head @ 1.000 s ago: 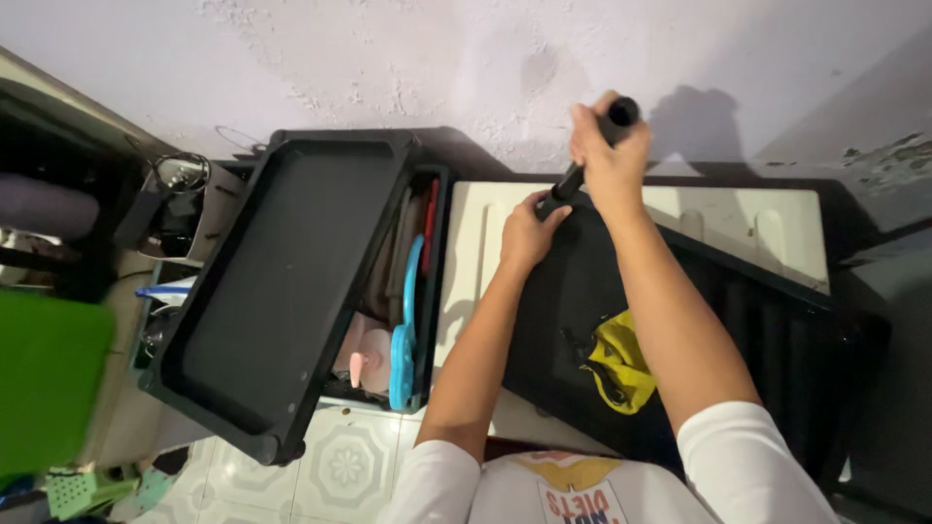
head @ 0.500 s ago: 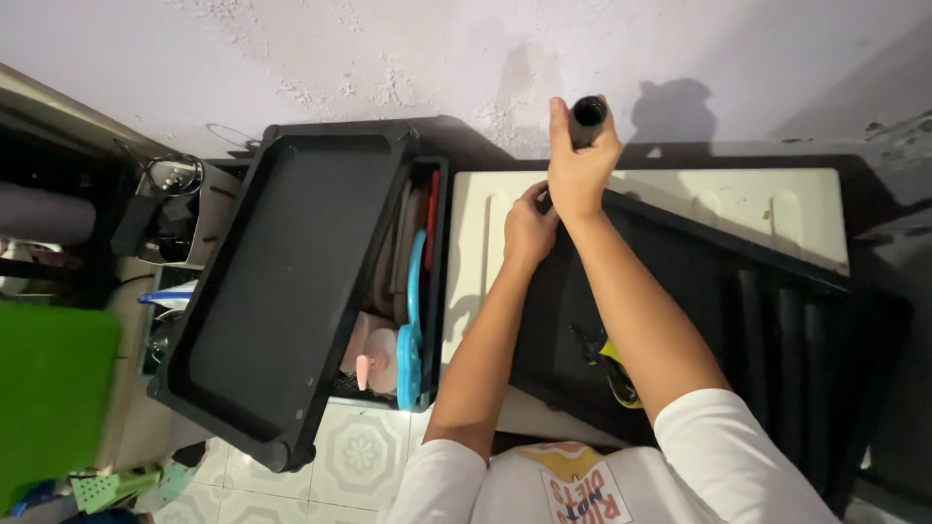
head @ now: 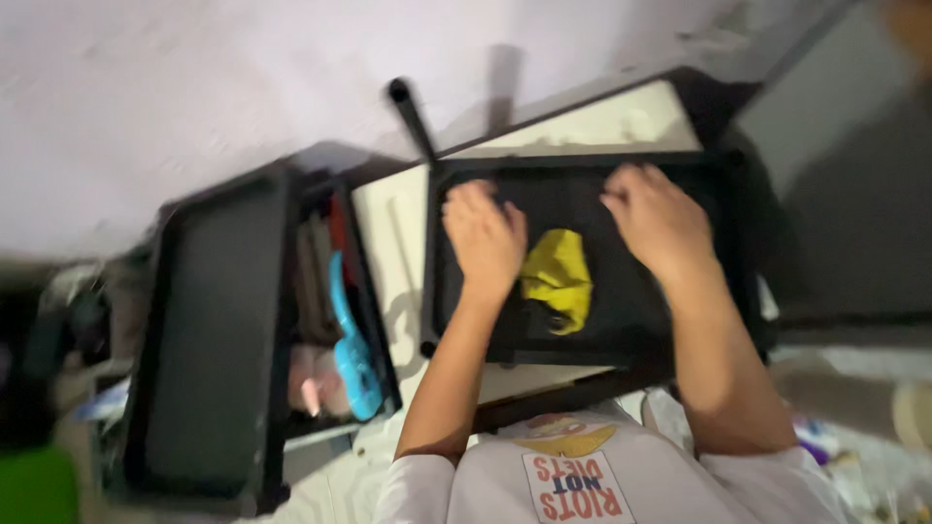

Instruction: The person wipes plastic shelf trays and poles with a cloth and assembles a plastic storage rack by inserting the poles into the trays by hand.

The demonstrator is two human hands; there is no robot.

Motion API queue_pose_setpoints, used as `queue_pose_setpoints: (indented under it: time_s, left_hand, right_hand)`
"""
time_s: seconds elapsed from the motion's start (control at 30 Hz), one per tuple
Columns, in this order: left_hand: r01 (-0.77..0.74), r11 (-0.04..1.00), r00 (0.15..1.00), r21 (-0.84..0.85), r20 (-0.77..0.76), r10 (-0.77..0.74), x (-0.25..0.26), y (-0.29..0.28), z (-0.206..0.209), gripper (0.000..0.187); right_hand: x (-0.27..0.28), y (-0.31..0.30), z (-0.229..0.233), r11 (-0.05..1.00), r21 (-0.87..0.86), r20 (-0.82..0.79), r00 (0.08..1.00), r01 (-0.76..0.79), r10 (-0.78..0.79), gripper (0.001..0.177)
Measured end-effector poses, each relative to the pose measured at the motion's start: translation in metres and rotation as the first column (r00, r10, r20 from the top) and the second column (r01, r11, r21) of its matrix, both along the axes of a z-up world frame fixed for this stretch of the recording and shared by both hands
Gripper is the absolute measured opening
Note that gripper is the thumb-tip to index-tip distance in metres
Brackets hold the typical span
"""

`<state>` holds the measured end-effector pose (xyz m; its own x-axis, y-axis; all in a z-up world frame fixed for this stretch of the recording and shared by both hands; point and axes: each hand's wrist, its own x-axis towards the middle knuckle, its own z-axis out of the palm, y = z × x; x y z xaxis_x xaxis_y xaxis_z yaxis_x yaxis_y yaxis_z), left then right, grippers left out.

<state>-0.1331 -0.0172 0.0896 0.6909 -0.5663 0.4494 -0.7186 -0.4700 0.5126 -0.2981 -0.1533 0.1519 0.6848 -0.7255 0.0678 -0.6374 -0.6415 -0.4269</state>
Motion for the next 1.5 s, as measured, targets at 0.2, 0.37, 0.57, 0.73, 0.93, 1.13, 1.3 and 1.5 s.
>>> queue_pose_setpoints:
  time_s: [0.2, 0.37, 0.57, 0.73, 0.93, 1.13, 1.3, 1.5]
  left_hand:
    - [0.526, 0.835, 0.828, -0.161, -0.128, -0.546, -0.071, -0.088, 0.018, 0.036]
    - [0.585, 0.722, 0.720, -0.370, -0.172, -0.672, -0.099, -0.147, 0.036, 0.024]
    - [0.450, 0.671, 0.770, -0.590, -0.124, -0.625, -0.111, -0.200, 0.023, 0.033]
    - [0.592, 0.790, 0.804, 0.158, -0.053, -0.592, -0.110, -0.246, -0.038, 0.061]
    - [0.616, 0.701, 0.784, 0.360, -0.191, -0.591, -0.101, -0.270, -0.081, 0.061]
    - [0.627, 0.758, 0.778, 0.179, -0.102, -0.620, -0.087, -0.262, -0.077, 0.040]
    - [0.618, 0.774, 0.786, 0.139, -0.071, -0.615, -0.075, -0.259, -0.067, 0.034]
    - [0.626, 0.772, 0.780, 0.115, -0.094, -0.619, -0.078, -0.259, -0.073, 0.033]
  right_hand:
    - [-0.064, 0.028, -0.049, 0.977, -0.118, -0.299, 0.932, 0.179, -0.207, 0.049]
    - [-0.098, 0.012, -0.069, 0.979, -0.013, 0.038, 0.978, 0.204, -0.203, 0.045]
    - [-0.136, -0.075, -0.042, 0.941, 0.122, 0.372, 0.864, 0.316, -0.339, 0.062]
    - [-0.099, -0.124, -0.049, 0.968, 0.248, 0.782, 0.581, 0.044, -0.227, 0.026]
    - [-0.065, -0.161, -0.071, 0.880, 0.470, 0.814, 0.422, -0.075, -0.399, 0.028]
    - [-0.043, -0.186, -0.083, 0.962, 0.270, 0.888, 0.398, -0.049, -0.229, 0.024]
    - [-0.036, -0.191, -0.087, 0.963, 0.265, 0.851, 0.482, -0.054, -0.207, 0.026]
    - [-0.012, -0.187, -0.117, 0.933, 0.297, 0.868, 0.349, 0.202, -0.352, 0.027]
